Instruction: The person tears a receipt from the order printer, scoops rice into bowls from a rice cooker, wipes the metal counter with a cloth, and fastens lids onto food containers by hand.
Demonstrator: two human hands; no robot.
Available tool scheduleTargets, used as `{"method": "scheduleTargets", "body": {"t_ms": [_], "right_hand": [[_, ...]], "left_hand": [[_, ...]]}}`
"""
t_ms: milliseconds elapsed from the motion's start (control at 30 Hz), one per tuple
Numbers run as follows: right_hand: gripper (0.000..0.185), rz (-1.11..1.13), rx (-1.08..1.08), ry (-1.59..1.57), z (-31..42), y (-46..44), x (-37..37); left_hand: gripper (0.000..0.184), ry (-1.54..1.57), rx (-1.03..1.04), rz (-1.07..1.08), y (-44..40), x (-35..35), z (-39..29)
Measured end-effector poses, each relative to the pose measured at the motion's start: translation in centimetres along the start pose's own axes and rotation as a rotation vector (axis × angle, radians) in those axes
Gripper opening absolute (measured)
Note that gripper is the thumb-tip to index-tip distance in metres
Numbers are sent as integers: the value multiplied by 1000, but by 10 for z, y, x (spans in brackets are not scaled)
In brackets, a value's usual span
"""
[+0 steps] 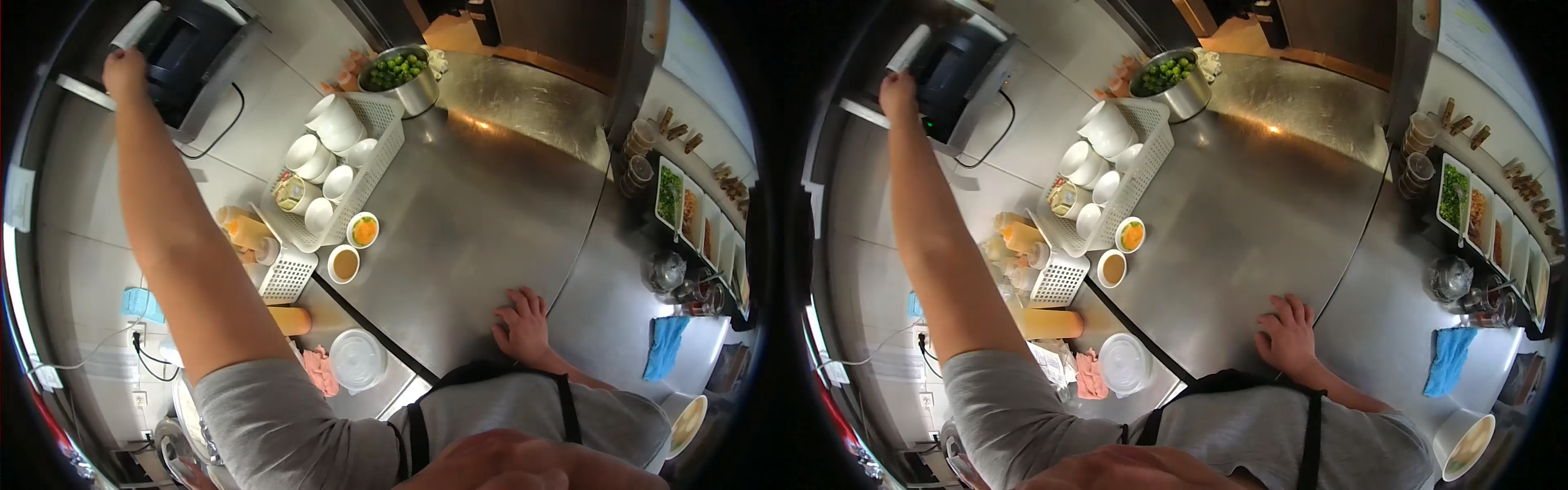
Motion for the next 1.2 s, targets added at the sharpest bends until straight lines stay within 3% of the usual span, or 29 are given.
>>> {"method": "scheduleTargets", "body": {"t_ms": [67, 300, 333, 667, 733, 800, 833, 933, 1000, 1033, 1133, 1167, 1200], "right_hand": [[21, -33, -17, -2, -1, 2, 1], [19, -85, -36, 18, -3, 10, 7], [19, -87, -30, 27, -3, 11, 8], [22, -110, -47, 59, -4, 12, 14], [31, -32, -12, 45, -2, 8, 9], [43, 160, 278, -606, -2, 5, 8], [49, 254, 439, -926, -1, 3, 8], [58, 459, 111, -1131, 51, 10, 1], [53, 606, 225, -1319, 98, 18, -10], [37, 549, 314, -1245, 105, 25, -1], [23, 581, 299, -1028, 108, 38, 14], [15, 560, 299, -1061, 114, 43, 15], [15, 543, 271, -1091, 118, 46, 14]], "left_hand": [[25, 69, 62, 29, 17, -13, -12], [13, 698, -242, 210, 73, -69, -44], [12, 722, -163, 191, 79, -74, -39], [4, 963, -370, 483, 203, -229, -59], [5, 699, -349, 643, 259, -280, -65], [7, 750, -308, 717, 321, -328, -72], [7, 701, -348, 908, 338, -359, -81], [7, 708, -638, 1244, 422, -406, -71], [8, 914, -974, 1136, 448, -435, -85], [9, 1011, -1136, 1066, 457, -445, -88], [10, 1066, -1200, 1096, 498, -458, -66], [33, 1118, -1254, 1123, 496, -463, -64], [43, 1123, -1255, 1080, 493, -466, -63]]}}
Point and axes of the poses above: each hand's wrist, its own y-axis away from the middle knuckle, its own x-axis out of the palm, z = x × y, the point moved 1 cm from there along -y, towards the middle knuckle, and after that the axes turned 12 degrees about -z, right-handed, at the moved point
